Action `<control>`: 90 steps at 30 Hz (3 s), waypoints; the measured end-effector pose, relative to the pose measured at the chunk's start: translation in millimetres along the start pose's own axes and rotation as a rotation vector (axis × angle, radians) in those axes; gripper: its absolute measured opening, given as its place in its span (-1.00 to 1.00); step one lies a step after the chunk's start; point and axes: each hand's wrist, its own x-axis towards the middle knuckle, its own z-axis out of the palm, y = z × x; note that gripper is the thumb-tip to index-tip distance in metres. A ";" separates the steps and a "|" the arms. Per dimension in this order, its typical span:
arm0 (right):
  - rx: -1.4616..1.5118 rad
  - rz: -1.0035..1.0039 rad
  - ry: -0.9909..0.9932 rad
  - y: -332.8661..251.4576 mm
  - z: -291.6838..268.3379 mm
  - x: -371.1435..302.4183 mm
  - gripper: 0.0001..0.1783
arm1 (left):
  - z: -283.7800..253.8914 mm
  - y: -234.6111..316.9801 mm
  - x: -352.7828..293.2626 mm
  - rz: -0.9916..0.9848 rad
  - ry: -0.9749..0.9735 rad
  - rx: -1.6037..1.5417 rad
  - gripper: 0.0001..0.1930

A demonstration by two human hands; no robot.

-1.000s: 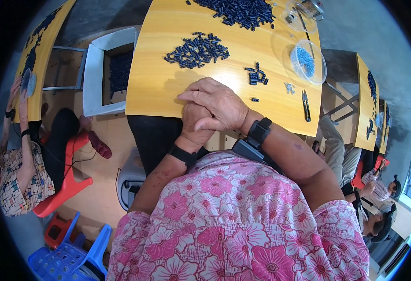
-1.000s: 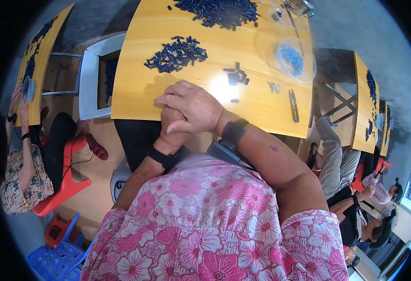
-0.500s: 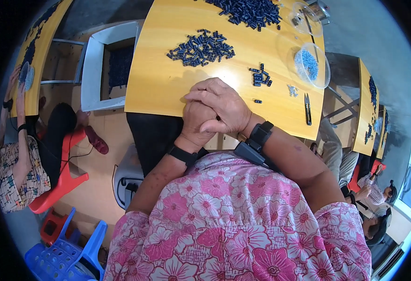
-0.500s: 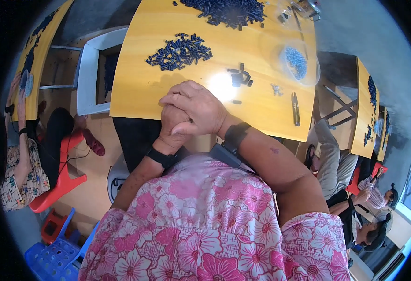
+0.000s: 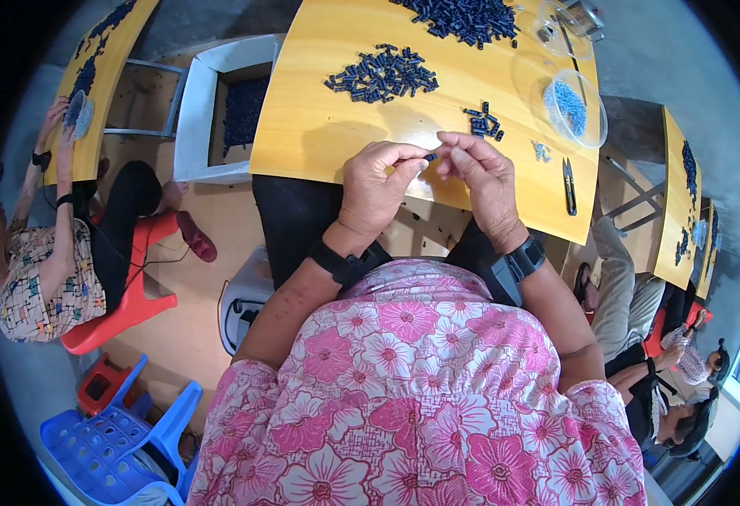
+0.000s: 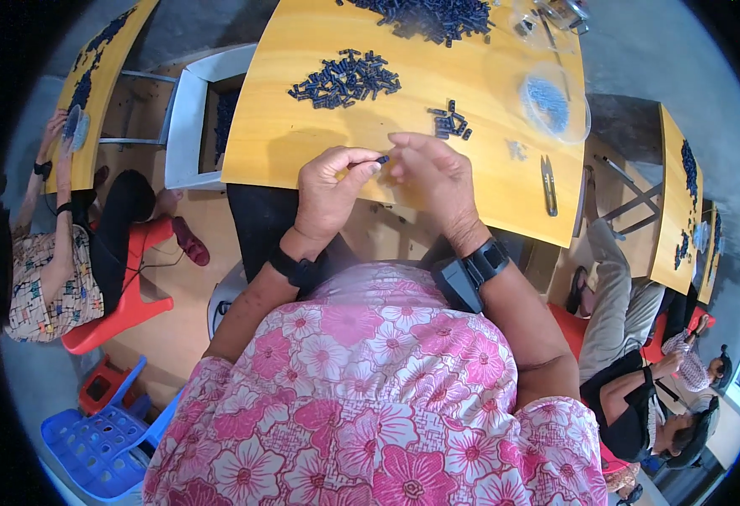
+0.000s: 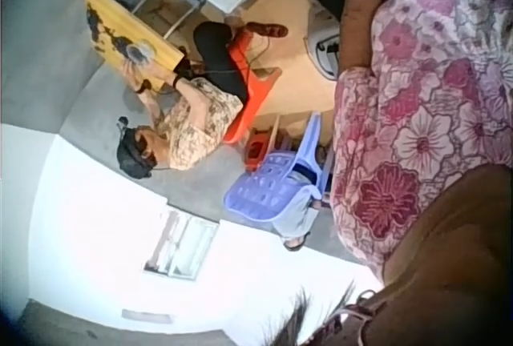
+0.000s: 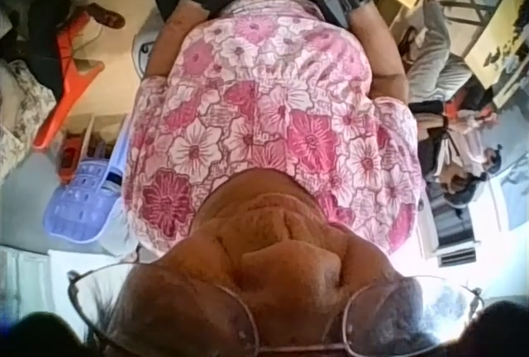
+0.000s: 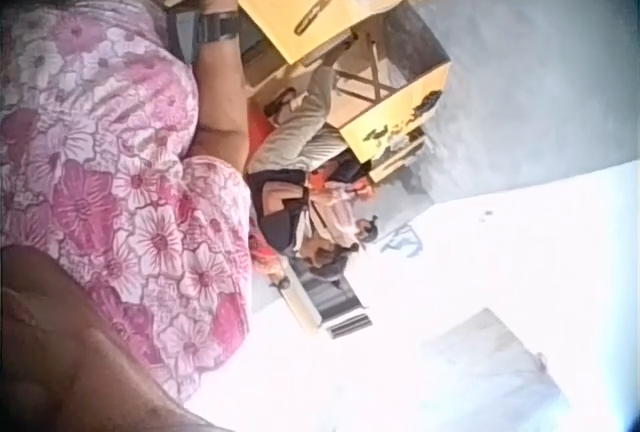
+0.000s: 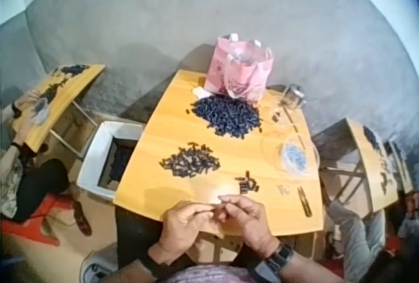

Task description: Assembling small blue and black plastic components on a wooden work surface.

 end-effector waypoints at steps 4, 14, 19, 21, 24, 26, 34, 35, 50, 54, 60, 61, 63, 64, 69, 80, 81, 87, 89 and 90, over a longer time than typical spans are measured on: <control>0.011 0.010 0.007 3.6 5.9 -9.8 -0.74 | 2.1 9.3 -9.1 -0.112 -0.012 -0.132 -0.87; 0.042 -0.019 0.026 4.5 2.8 -30.6 -0.78 | 8.0 35.7 -23.8 -0.205 -0.031 -0.167 -0.86; 0.103 0.007 0.061 -1.1 -0.5 -40.4 -0.79 | 12.5 40.9 -28.6 -0.227 -0.063 -0.224 -0.84; 0.134 0.010 0.058 -1.0 -2.7 -43.5 -0.79 | 14.1 43.2 -30.4 -0.225 -0.073 -0.242 -0.83; 0.156 -0.021 0.048 -1.0 -4.3 -47.7 -0.79 | 15.5 45.9 -32.8 -0.236 -0.113 -0.303 -0.83; 0.149 -0.022 0.051 -1.8 -4.7 -49.9 -0.78 | 16.3 48.6 -33.7 -0.280 -0.125 -0.311 -0.82; 0.180 -0.028 0.025 0.8 -7.6 -52.2 -0.76 | 17.2 52.0 -34.6 -0.371 -0.127 -0.422 -0.82; 0.179 -0.029 0.020 0.8 -7.3 -52.1 -0.76 | 16.8 51.2 -34.6 -0.377 -0.128 -0.444 -0.81; 0.169 0.025 0.006 2.3 -5.1 -49.1 -0.74 | 14.6 33.8 -33.6 -0.467 -0.137 -0.574 -0.78; 0.184 0.028 -0.003 3.2 -5.8 -48.2 -0.75 | 15.5 34.3 -33.4 -0.477 -0.144 -0.566 -0.78; 0.201 0.025 0.034 4.0 -10.8 -48.7 -0.79 | 19.8 37.5 -31.1 -0.515 -0.181 -0.565 -0.79; 0.233 0.022 0.039 3.1 -13.1 -49.1 -0.80 | 20.9 41.8 -31.3 -0.497 -0.181 -0.558 -0.78; 0.261 0.012 0.067 -0.9 -21.7 -50.8 -0.82 | 21.3 43.3 -32.6 -0.471 -0.183 -0.501 -0.76; 0.228 -0.029 0.077 -5.8 -27.2 -51.7 -0.82 | 18.4 43.6 -33.0 -0.462 -0.180 -0.449 -0.75; 0.080 -0.329 0.422 -25.0 -89.7 -74.5 -0.83 | 13.2 33.3 -31.2 -0.348 -0.165 -0.275 -0.77; -0.037 -0.308 1.052 34.2 -235.0 -163.6 -0.84 | 6.1 14.7 -24.9 -0.225 -0.103 -0.073 -0.78; -0.064 -0.203 1.080 48.8 -244.7 -165.9 -0.82 | 8.2 16.5 -24.4 -0.196 -0.118 0.015 -0.75; -0.272 -0.084 1.177 87.0 -270.1 -159.9 -0.73 | -0.1 16.6 -17.5 -0.132 -0.074 0.082 -0.77; -0.245 -0.139 1.164 76.0 -260.4 -142.1 -0.74 | -4.7 13.2 -15.2 -0.103 0.000 0.014 -0.82; -0.271 -0.211 1.128 60.3 -242.5 -132.1 -0.76 | -5.0 12.0 -14.3 -0.104 0.014 0.016 -0.82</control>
